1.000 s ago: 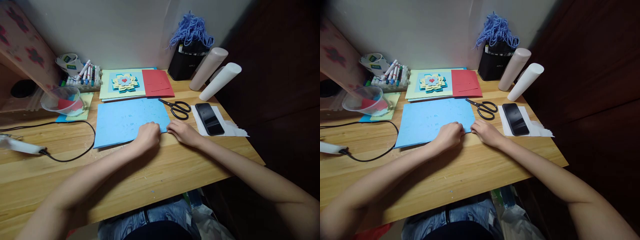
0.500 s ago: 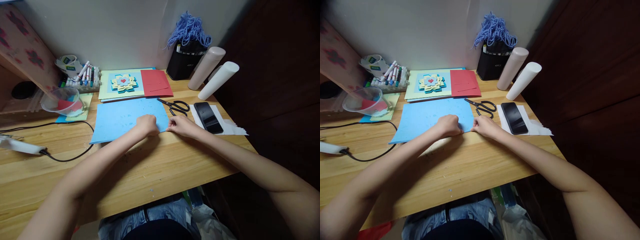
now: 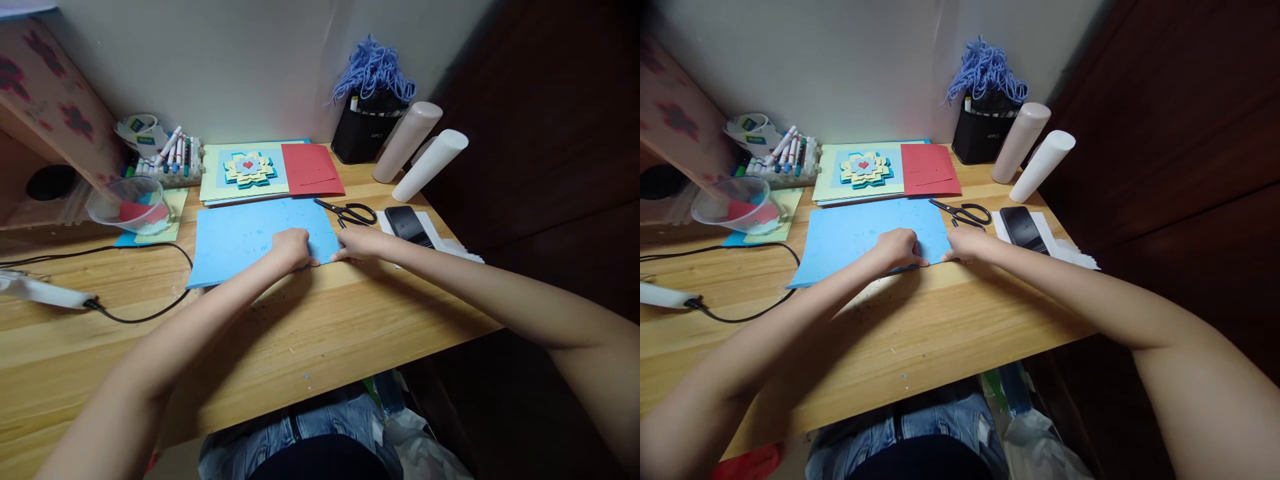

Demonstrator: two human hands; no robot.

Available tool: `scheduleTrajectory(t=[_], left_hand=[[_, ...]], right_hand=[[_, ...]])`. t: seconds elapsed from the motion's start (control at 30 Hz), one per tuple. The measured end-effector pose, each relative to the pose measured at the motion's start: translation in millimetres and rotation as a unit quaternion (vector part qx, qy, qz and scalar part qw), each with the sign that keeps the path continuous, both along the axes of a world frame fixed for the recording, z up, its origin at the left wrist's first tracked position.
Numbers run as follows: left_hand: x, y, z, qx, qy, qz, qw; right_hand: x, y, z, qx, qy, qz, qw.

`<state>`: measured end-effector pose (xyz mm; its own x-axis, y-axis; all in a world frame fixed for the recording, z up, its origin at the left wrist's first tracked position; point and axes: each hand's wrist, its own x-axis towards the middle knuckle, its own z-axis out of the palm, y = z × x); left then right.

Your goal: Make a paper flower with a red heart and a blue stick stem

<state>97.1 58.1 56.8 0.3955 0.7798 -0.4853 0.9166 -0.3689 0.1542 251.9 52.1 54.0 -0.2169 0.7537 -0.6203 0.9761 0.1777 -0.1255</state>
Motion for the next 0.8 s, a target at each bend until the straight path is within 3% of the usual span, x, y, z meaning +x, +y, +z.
scheduleTrajectory(t=[0.1,0.3,0.53,0.67,0.73,0.8], left_hand=[[-3.2,-2.8,-2.8,0.012,-0.016,0.003,1.0],[-14.3,-7.4,-16.3,0.031,-0.081,-0.004,0.996],[-22.4,-7.0,-19.4,0.012,-0.116,-0.004,0.993],[-35.5,-6.9,-22.0,0.004,-0.142,-0.026,0.99],[-41.3,-8.2,-23.9,0.02,-0.149,-0.025,0.988],[-44.5,-9.9,-25.4,0.031,-0.147,-0.02,0.988]], right_hand=[[0.2,2.3,-2.3,-0.025,0.032,-0.014,0.999],[22.2,3.1,-21.2,-0.111,0.177,-0.146,0.967],[23.6,3.0,-23.3,-0.168,0.206,-0.21,0.941],[23.0,5.6,-19.8,-0.168,0.186,-0.199,0.947],[22.7,5.8,-16.5,-0.139,0.157,-0.151,0.966],[19.2,2.3,-12.1,-0.053,0.106,-0.076,0.99]])
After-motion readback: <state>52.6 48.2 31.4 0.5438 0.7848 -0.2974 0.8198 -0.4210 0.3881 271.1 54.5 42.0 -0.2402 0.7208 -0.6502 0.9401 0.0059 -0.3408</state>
